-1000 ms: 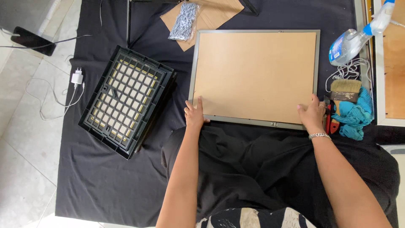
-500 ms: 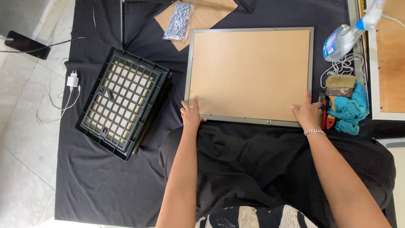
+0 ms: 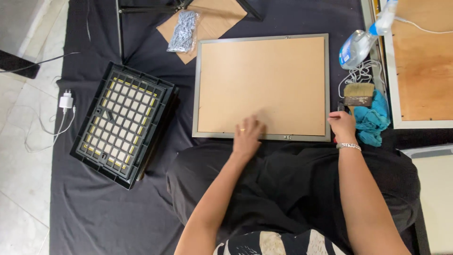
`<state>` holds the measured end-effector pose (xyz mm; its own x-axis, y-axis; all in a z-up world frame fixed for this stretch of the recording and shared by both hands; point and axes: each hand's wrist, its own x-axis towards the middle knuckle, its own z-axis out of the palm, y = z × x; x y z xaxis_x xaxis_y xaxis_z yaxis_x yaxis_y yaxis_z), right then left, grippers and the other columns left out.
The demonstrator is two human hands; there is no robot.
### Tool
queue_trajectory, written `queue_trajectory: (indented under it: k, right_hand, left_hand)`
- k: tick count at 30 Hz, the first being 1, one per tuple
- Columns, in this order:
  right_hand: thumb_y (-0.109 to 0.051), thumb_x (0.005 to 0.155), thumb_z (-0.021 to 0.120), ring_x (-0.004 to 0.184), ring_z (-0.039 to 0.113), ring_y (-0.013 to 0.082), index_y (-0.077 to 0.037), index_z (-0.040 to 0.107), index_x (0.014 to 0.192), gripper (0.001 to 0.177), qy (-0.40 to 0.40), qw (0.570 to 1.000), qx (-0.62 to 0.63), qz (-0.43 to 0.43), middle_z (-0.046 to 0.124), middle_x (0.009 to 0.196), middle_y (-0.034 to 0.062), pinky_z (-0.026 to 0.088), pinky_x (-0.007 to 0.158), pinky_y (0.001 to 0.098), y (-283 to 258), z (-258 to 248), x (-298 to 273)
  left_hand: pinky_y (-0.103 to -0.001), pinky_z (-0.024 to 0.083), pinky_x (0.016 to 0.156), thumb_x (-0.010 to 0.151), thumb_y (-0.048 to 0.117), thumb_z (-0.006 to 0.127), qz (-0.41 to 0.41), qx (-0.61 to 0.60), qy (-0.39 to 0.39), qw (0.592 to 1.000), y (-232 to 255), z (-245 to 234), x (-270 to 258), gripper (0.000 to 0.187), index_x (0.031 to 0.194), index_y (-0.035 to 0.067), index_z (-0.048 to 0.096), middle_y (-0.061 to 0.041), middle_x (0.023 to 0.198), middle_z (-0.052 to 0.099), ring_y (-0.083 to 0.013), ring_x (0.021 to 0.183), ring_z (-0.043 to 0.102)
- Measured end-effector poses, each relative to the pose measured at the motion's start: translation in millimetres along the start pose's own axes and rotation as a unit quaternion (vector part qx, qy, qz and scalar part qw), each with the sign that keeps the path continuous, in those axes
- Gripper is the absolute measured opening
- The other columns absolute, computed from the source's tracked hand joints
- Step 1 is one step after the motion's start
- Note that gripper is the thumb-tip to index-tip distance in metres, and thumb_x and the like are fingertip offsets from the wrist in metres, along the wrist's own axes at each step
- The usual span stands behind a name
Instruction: Cleaning glass, inserting a mat and backing, and assembling a picture frame.
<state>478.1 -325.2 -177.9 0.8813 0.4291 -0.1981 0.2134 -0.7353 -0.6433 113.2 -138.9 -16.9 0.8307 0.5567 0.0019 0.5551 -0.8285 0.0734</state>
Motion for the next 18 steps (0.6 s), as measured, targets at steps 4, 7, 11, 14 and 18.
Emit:
queue_trajectory:
  k: [4,7,11,14,18]
  right_hand:
    - [-0.024,0.081,0.078,0.091,0.071,0.0277,-0.027,0.081,0.097,0.017,-0.026,1.000,-0.002,-0.002,0.075,0.089,0.0017,0.055,0.078,0.0369,-37,-17,-28]
    - [-0.023,0.078,0.078,0.093,0.072,0.0308,-0.023,0.080,0.097,0.019,-0.039,0.998,-0.043,-0.017,0.076,0.088,0.0025,0.057,0.079,0.0415,-54,-25,-31]
    - [-0.023,0.078,0.080,0.093,0.073,0.0296,-0.014,0.078,0.100,0.024,-0.080,0.996,-0.024,-0.010,0.077,0.091,0.0049,0.057,0.079,0.0416,-74,-39,-45]
    - [-0.025,0.080,0.076,0.097,0.073,0.0331,-0.015,0.076,0.099,0.021,-0.094,0.993,-0.072,-0.019,0.078,0.094,0.0058,0.057,0.084,0.0452,-82,-37,-48]
    - [-0.019,0.088,0.071,0.104,0.072,0.0409,-0.010,0.070,0.102,0.017,-0.108,0.983,-0.145,-0.042,0.076,0.102,0.0169,0.055,0.093,0.0519,-88,-34,-47]
  left_hand:
    - [-0.068,0.026,0.120,0.081,0.039,0.084,0.059,-0.010,-0.069,0.996,42,16,15,0.095,0.160,0.038,0.031,-0.009,0.168,0.025,-0.0410,0.153,0.028]
    - [-0.076,0.020,0.116,0.092,0.035,0.073,0.052,-0.031,-0.104,0.993,50,38,23,0.093,0.163,0.044,0.014,-0.007,0.173,0.010,-0.0418,0.156,0.017]
    - [-0.076,0.025,0.113,0.092,0.030,0.074,0.055,-0.021,-0.077,0.995,47,51,20,0.087,0.162,0.039,0.023,-0.011,0.170,0.022,-0.0450,0.151,0.030]
    - [-0.076,0.029,0.112,0.091,0.032,0.076,0.059,-0.010,-0.069,0.996,45,52,19,0.084,0.160,0.037,0.028,-0.012,0.168,0.026,-0.0467,0.149,0.034]
    - [-0.076,0.033,0.109,0.091,0.033,0.076,0.071,-0.001,-0.048,0.996,43,57,18,0.079,0.158,0.036,0.035,-0.013,0.167,0.031,-0.0475,0.146,0.039]
